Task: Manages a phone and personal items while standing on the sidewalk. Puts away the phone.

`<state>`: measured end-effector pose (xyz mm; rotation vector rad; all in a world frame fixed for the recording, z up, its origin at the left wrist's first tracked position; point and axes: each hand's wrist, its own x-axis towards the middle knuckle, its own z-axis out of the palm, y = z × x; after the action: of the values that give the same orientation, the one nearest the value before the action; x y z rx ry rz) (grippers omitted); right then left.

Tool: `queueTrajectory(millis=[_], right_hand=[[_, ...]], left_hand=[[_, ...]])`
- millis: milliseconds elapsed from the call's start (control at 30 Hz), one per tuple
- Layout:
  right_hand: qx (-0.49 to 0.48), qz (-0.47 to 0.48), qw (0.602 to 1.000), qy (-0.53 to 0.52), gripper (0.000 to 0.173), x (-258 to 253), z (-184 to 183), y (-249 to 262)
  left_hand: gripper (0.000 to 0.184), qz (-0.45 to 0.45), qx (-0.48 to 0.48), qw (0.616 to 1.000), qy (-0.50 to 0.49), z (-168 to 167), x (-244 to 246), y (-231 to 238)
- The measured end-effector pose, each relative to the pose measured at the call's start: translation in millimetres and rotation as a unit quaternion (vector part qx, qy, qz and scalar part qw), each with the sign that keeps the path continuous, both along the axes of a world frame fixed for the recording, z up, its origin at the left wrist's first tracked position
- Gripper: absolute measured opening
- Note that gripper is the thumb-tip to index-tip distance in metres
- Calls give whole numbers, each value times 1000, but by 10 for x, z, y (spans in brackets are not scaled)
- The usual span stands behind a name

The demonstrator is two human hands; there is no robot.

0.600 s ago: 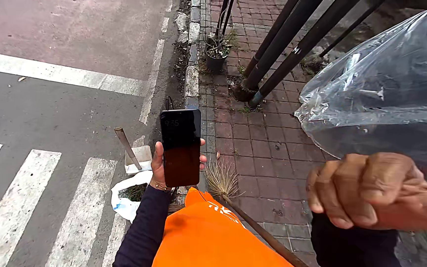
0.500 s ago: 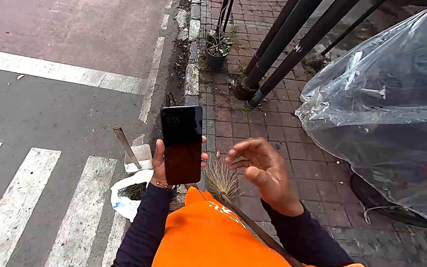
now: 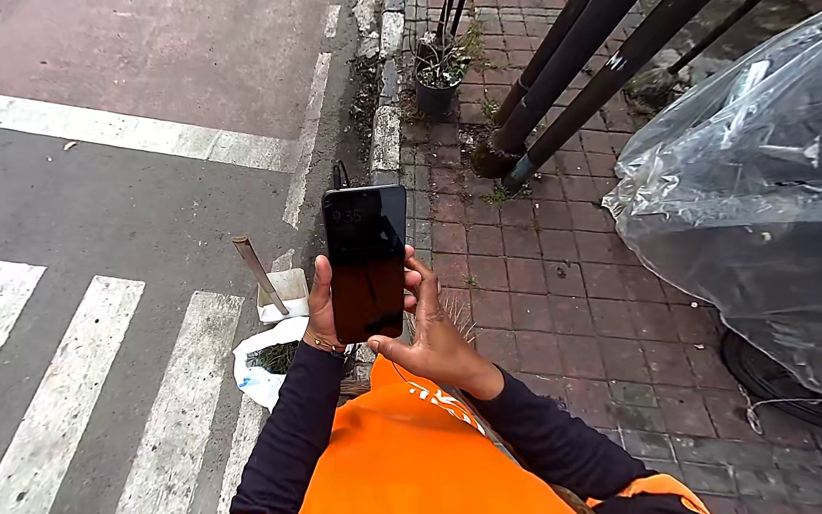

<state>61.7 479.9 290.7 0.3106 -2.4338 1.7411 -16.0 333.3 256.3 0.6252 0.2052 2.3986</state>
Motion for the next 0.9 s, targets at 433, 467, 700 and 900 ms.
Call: queueTrajectory(millis=[433,467,700,900], right_hand=[[-84,-84,993,12,57,-63,77,-101],[-88,-86,992,18,58,-47,75,-105],[-128,-52,988,-62,54,111,26,-216],[-315,95,920,-212,48,113,137,-223]], left_hand=[[48,86,-47,995,4,-17,127,-127],[49,86,-52,995,4,-14,128,-136],[66,73,-87,994,1,-6,96,-203],[66,72,-90,993,-2,-12,134,-229]])
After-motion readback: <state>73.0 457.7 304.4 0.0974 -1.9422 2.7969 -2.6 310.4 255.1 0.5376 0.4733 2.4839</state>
